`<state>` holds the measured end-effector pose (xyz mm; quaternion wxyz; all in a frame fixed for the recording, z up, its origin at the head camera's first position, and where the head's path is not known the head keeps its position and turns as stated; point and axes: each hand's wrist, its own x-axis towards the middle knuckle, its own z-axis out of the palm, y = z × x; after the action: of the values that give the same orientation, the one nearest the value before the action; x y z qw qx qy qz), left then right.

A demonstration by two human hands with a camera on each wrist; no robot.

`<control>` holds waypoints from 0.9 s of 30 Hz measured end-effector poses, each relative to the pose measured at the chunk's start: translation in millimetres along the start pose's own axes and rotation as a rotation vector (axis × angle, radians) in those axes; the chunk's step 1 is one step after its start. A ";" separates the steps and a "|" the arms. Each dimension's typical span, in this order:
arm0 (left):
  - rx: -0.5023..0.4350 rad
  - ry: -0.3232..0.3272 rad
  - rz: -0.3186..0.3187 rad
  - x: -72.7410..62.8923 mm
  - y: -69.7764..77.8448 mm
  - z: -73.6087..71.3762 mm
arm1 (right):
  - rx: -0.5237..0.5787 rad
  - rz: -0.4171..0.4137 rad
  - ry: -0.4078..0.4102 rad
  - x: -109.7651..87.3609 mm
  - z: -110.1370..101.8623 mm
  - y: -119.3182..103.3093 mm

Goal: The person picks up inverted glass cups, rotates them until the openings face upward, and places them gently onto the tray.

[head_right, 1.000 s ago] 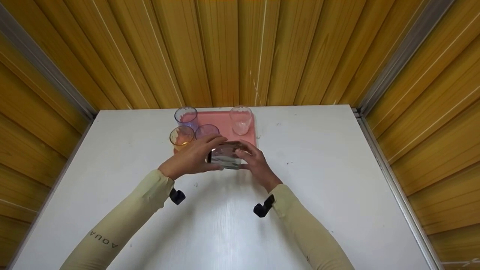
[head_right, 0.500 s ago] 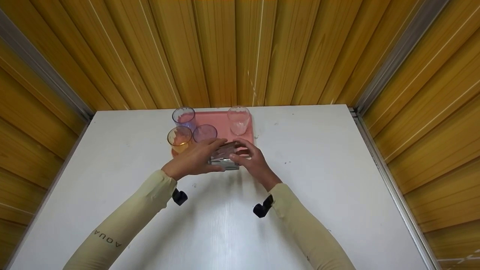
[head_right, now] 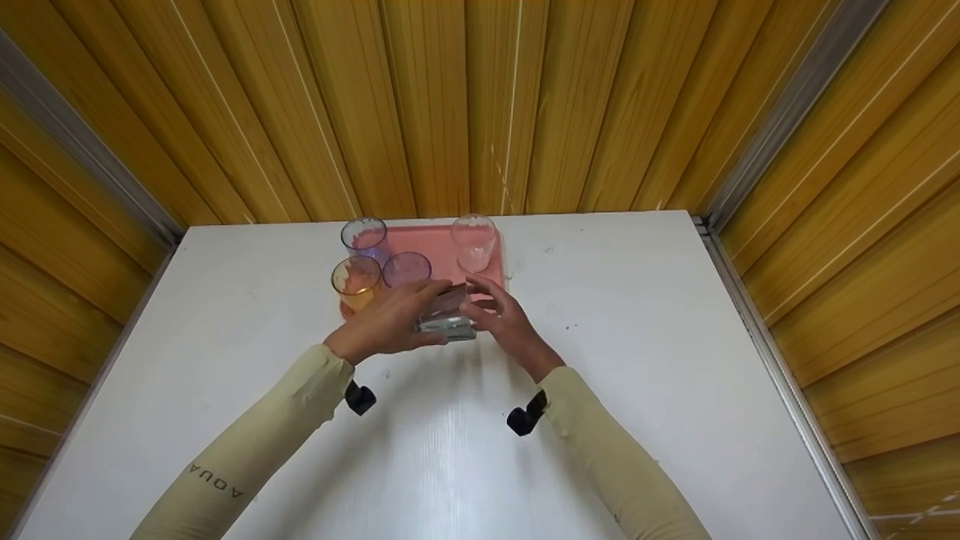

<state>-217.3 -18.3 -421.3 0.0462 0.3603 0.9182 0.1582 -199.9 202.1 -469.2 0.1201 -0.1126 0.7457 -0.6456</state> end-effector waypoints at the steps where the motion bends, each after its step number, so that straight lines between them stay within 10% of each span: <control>1: 0.002 0.007 -0.002 -0.2 0.3 0.1 | 0.008 0.019 0.000 1.7 -1.6 2.7; 27: -0.153 -0.042 -0.081 0.4 -1.3 5.4 | -0.201 -0.023 -0.017 1.3 -11.4 -5.6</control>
<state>-217.4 -17.5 -426.8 0.0994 0.3214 0.9161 0.2181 -204.7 211.6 -462.1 0.1069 -0.1381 0.8042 -0.5680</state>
